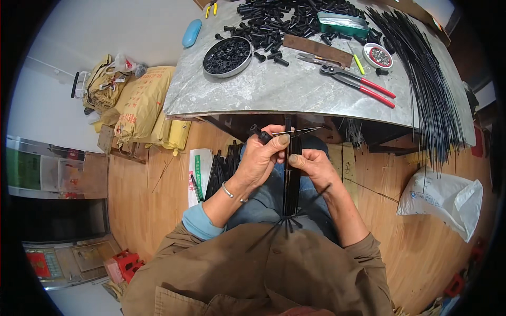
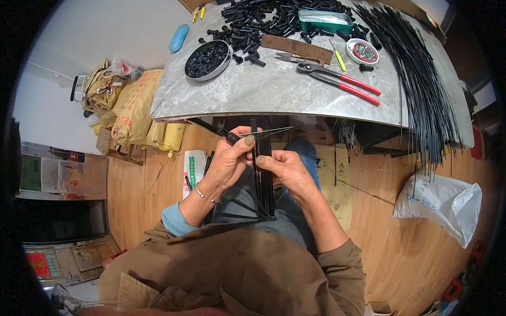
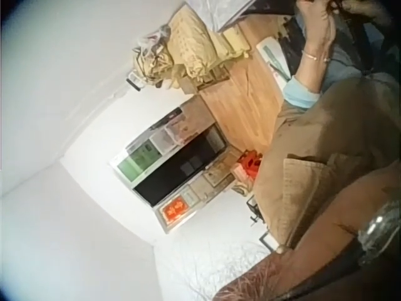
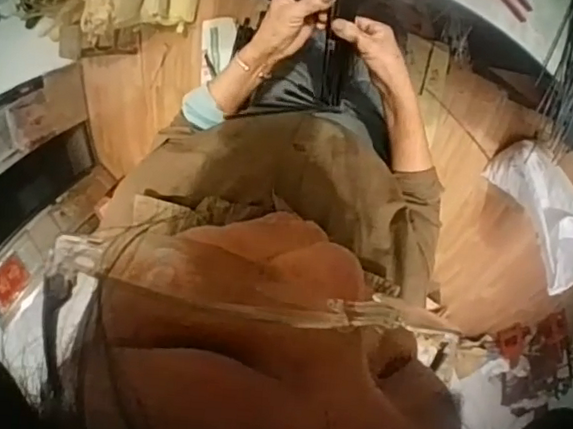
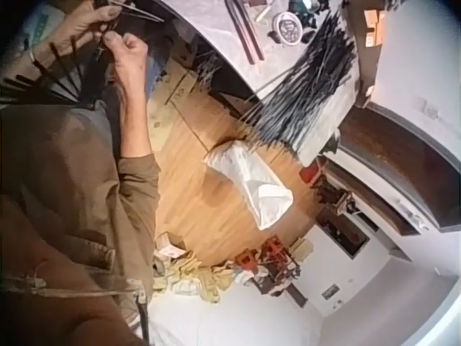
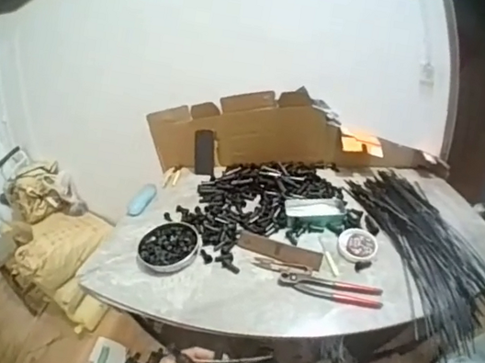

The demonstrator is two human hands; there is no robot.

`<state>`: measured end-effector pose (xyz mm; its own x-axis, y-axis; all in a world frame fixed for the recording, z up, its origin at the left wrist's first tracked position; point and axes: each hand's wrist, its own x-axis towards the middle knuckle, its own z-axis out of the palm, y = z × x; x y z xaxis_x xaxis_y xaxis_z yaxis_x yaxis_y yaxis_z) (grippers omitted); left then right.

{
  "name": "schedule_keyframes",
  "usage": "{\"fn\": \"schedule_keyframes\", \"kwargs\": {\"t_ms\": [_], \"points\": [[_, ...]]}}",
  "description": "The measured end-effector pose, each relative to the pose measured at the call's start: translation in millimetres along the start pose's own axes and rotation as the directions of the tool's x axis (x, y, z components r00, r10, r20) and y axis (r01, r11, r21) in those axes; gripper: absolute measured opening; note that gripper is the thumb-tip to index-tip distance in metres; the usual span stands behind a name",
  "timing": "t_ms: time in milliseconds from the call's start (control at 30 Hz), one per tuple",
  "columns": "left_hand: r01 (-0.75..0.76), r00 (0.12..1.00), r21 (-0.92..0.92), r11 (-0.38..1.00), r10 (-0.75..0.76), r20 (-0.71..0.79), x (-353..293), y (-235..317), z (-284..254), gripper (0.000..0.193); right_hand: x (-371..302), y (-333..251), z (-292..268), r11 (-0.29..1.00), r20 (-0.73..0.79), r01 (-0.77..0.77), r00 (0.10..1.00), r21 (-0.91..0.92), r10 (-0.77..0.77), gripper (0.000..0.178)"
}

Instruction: Assembling black plastic rods into connector components using hand tools.

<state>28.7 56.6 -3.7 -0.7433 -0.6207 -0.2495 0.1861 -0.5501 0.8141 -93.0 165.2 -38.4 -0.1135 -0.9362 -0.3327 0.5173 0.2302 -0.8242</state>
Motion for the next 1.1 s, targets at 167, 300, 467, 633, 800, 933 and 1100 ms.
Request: {"fn": "schedule_keyframes", "kwargs": {"t_ms": [167, 300, 467, 633, 800, 933, 1100], "points": [[0.005, 0.999, -0.015, 1.000, -0.005, 0.040, -8, 0, 2, 0.028, 0, 6, 0, 0.995, 0.067, -0.021, 0.998, 0.094, 0.015, 0.030], [-0.025, 0.999, 0.065, 0.998, 0.024, 0.021, -13, 4, 8, 0.026, -9, -1, 7, 0.999, 0.052, 0.030, 0.998, 0.034, -0.031, 0.029], [-0.128, 0.991, 0.357, 0.925, 0.135, 0.005, -14, 10, 11, 0.023, -13, -11, 20, 0.936, -0.087, 0.346, 0.933, -0.059, -0.350, 0.031], [-0.014, 1.000, 0.352, 0.936, 0.022, -0.019, -17, 20, 15, 0.024, -11, -15, 39, 0.939, -0.152, 0.333, 0.936, 0.086, -0.318, 0.035], [-0.209, 0.950, 0.437, 0.875, 0.287, -0.120, 0, 25, 8, 0.044, -13, -16, 47, 0.948, -0.220, 0.318, 0.927, 0.023, -0.305, 0.033], [-0.138, 0.985, 0.182, 0.973, 0.154, -0.077, 34, 48, 14, 0.060, -7, -13, 51, 0.949, -0.190, 0.314, 0.931, -0.016, -0.312, 0.037], [0.115, 0.929, 0.389, 0.914, -0.238, 0.285, 36, 54, 15, 0.059, -9, -15, 55, 0.945, -0.211, 0.326, 0.922, -0.033, -0.325, 0.027]]}}
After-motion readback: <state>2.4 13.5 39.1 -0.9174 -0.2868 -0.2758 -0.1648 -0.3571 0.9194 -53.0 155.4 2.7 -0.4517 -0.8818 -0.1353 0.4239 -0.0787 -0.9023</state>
